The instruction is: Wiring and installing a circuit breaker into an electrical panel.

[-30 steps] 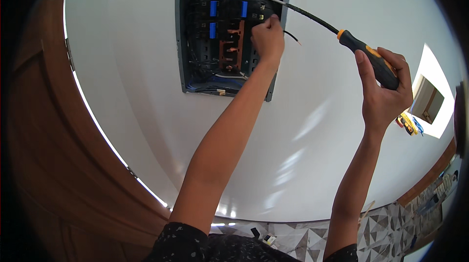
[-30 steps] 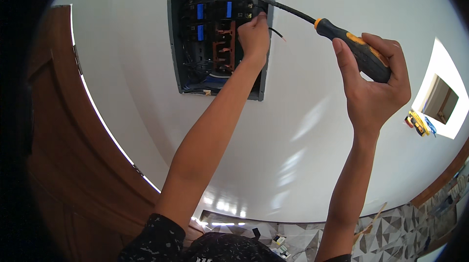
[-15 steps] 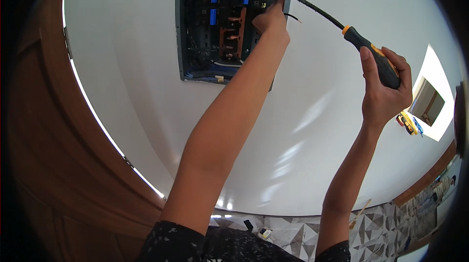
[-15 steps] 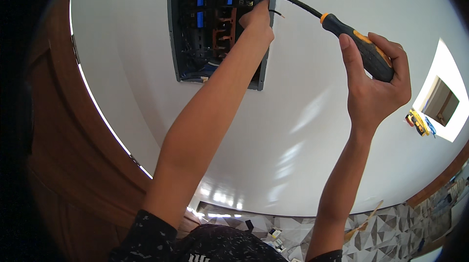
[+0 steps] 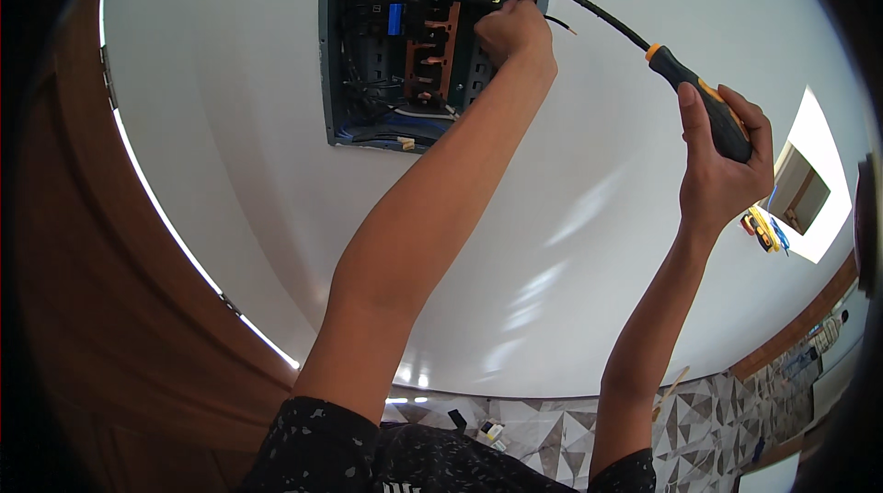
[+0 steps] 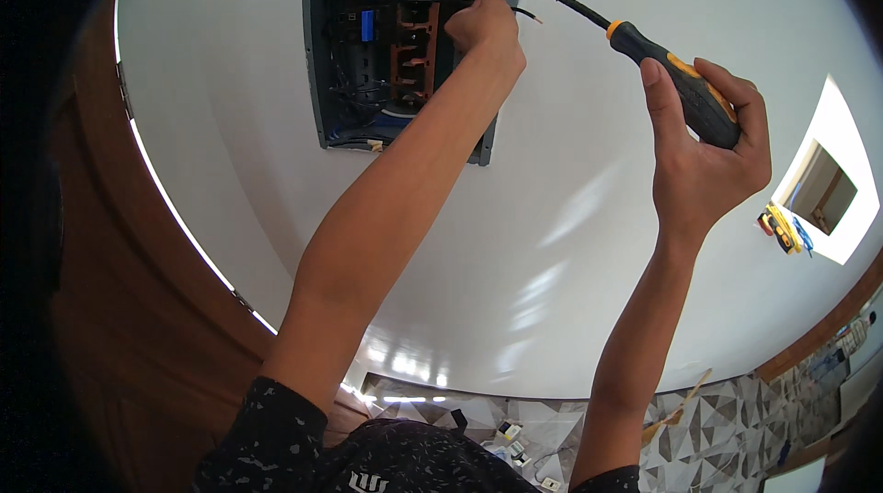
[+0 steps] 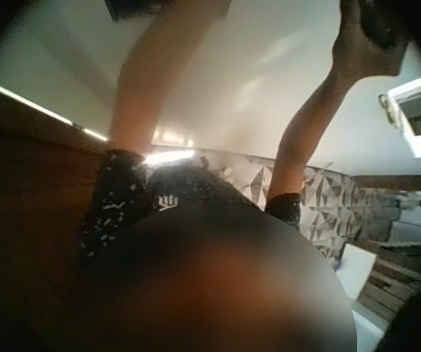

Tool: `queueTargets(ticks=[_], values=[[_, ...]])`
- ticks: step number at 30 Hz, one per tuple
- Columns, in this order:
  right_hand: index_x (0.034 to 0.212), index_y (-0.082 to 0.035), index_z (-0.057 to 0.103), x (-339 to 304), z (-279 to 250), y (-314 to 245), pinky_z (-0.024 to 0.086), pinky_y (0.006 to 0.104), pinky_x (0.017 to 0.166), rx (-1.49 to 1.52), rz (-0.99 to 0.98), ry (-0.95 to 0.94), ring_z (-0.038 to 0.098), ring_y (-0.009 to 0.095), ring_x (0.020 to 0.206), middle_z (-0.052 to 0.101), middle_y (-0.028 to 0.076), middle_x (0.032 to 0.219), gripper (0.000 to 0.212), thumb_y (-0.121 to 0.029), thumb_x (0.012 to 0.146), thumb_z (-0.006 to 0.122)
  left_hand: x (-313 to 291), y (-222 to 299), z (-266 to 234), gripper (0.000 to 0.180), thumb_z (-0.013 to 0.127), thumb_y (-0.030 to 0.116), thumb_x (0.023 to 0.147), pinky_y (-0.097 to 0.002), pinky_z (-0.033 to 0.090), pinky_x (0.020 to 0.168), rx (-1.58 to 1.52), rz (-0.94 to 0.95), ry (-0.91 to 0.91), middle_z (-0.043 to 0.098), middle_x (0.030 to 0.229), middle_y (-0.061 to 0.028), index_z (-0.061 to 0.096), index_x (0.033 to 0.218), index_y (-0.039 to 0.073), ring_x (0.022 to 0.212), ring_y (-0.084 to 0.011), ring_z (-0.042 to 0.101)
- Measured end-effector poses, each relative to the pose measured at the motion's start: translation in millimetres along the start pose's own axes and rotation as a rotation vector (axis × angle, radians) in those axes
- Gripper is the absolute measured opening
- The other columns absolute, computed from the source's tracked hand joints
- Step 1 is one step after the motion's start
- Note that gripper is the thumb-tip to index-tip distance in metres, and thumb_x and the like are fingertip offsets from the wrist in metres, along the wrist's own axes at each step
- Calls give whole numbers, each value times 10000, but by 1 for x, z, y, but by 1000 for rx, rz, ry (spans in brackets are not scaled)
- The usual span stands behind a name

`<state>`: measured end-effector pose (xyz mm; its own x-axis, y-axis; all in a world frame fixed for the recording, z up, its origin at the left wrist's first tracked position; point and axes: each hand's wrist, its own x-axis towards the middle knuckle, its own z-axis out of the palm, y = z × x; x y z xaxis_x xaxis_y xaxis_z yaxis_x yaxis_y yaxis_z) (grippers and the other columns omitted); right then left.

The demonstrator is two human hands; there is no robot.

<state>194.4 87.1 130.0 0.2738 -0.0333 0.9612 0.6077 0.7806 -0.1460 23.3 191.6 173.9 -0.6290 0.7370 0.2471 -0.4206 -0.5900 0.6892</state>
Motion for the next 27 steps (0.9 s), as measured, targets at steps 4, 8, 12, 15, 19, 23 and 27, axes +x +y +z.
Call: queueTargets(ticks=[4, 8, 12, 15, 19, 23, 27], values=[[927, -34, 700, 0, -4, 4, 543, 215, 654, -23, -1, 33, 695, 133, 724, 691, 65, 812, 363, -255, 724, 904, -1, 1, 1, 294, 734, 288, 887, -351, 520, 877, 12, -9, 9, 746, 1032, -125, 761, 1011, 23, 972, -256, 702], [930, -29, 700, 3, -6, -3, 545, 213, 657, -11, 2, 34, 695, 134, 724, 691, 70, 814, 363, -248, 724, 903, -5, 3, 1, 288, 727, 281, 889, -353, 519, 896, -13, -11, -10, 745, 1037, -129, 760, 1017, 25, 978, -261, 702], [935, -33, 700, 12, -7, -16, 550, 213, 669, -34, -98, -2, 707, 139, 753, 693, 60, 824, 342, -216, 727, 900, -4, 3, -1, 300, 733, 273, 883, -353, 517, 893, 2, -22, -2, 742, 1043, -141, 753, 1031, 13, 980, -260, 701], [943, -38, 699, 22, -8, -27, 552, 214, 677, -56, -244, -18, 713, 141, 769, 694, 51, 828, 330, -192, 728, 897, 0, 4, -3, 307, 738, 260, 879, -346, 513, 892, -56, -30, -18, 739, 1049, -152, 748, 1035, -5, 982, -255, 699], [952, -41, 699, 30, -12, -30, 558, 219, 705, -60, -287, -48, 713, 142, 785, 695, 48, 832, 326, -163, 724, 896, 9, -1, -4, 316, 765, 208, 851, -327, 505, 882, -186, -75, -64, 733, 1064, -156, 734, 1053, -33, 966, -217, 692], [949, -34, 696, 31, -25, -22, 538, 213, 709, -93, -366, -9, 687, 125, 789, 692, 45, 857, 319, -143, 724, 894, 20, -13, 1, 344, 831, 136, 765, -328, 501, 879, -312, -171, -90, 726, 1033, -135, 715, 1022, -63, 915, -210, 678], [930, -27, 657, 30, -31, -20, 521, 263, 662, -28, -344, -6, 645, 158, 726, 639, 54, 815, 333, -126, 710, 886, 77, -68, -22, 425, 692, 174, 874, -413, 525, 950, -157, 247, -384, 591, 1259, -168, 576, 1247, 7, 1120, -284, 603]])
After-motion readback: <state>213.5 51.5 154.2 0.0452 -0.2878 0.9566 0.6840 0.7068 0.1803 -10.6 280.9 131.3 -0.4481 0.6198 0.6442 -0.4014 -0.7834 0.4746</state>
